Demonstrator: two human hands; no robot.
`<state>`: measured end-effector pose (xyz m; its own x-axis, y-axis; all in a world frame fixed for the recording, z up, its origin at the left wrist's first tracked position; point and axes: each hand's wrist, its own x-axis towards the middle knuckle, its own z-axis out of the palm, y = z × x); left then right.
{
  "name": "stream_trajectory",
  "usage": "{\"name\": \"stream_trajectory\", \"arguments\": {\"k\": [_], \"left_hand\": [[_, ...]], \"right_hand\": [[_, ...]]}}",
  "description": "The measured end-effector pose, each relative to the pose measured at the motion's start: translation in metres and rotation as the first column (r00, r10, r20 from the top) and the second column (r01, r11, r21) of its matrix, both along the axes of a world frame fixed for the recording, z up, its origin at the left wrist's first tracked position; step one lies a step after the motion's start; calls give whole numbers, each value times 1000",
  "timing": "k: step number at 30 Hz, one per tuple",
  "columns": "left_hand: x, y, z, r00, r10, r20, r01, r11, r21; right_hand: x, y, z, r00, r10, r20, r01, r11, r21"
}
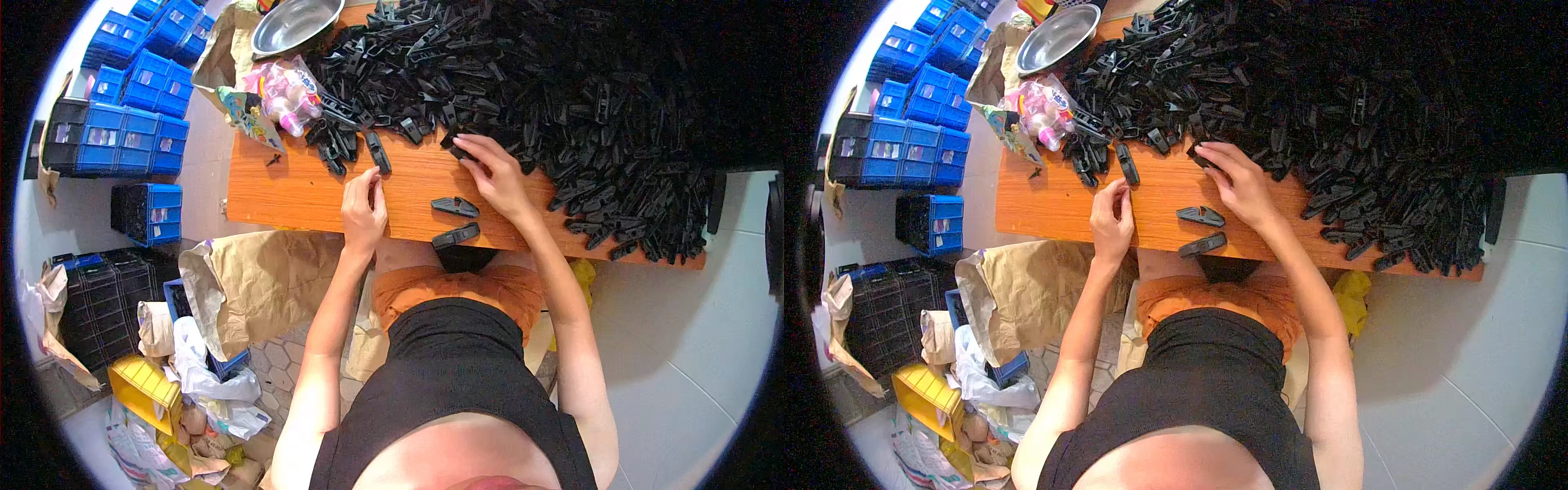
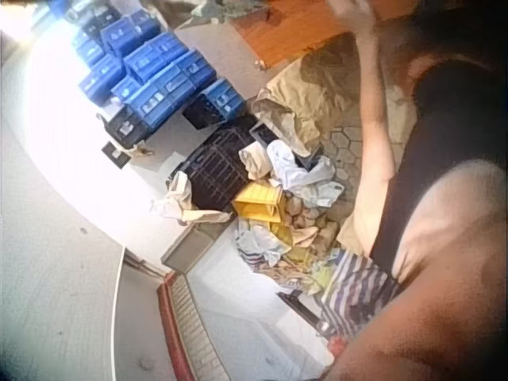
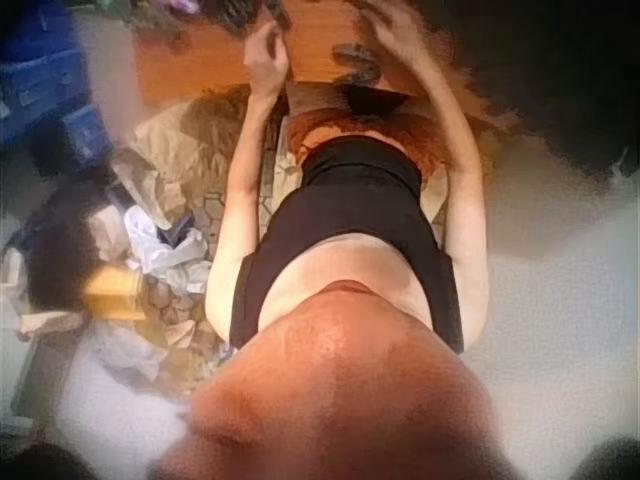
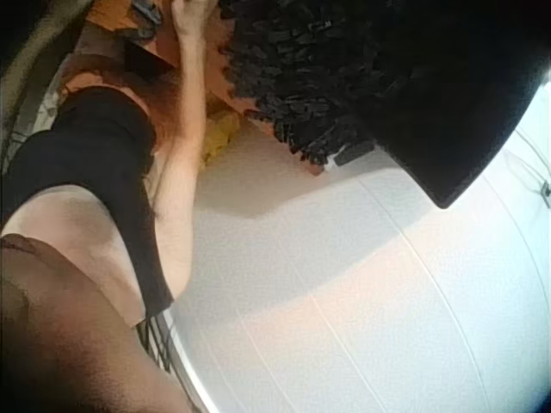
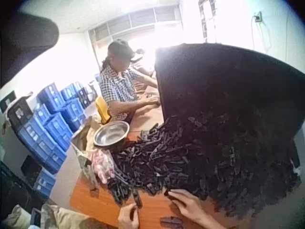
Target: The person assembles small black plastic components by hand at a workstation.
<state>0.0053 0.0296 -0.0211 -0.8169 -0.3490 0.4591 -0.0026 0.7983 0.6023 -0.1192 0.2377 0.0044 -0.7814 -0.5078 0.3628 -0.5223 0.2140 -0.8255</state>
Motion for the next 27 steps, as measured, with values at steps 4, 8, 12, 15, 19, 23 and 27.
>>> {"name": "stream_trajectory", "arguments": {"k": [4,8,12,15,19,23,27], "left_hand": [[-13,15,17,1000,11,6,-11,997,-75],[-37,13,14,988,151,24,-140,958,-249],[-29,2,4,996,83,46,-74,981,-177],[-13,4,7,999,1,43,5,991,-134],[-9,12,9,990,-116,78,108,990,95],[-22,16,12,962,-254,101,243,963,113],[-31,16,13,941,-325,93,314,942,116]], "right_hand": [[20,33,8,957,-257,137,234,959,162],[31,36,4,960,-268,81,255,957,142],[34,47,19,882,-220,416,191,975,111],[16,57,20,990,-140,-25,142,968,205],[-1,38,24,978,142,-153,-95,955,280],[0,16,14,999,12,37,-27,906,423],[-3,15,17,988,-30,152,-52,859,509]]}}
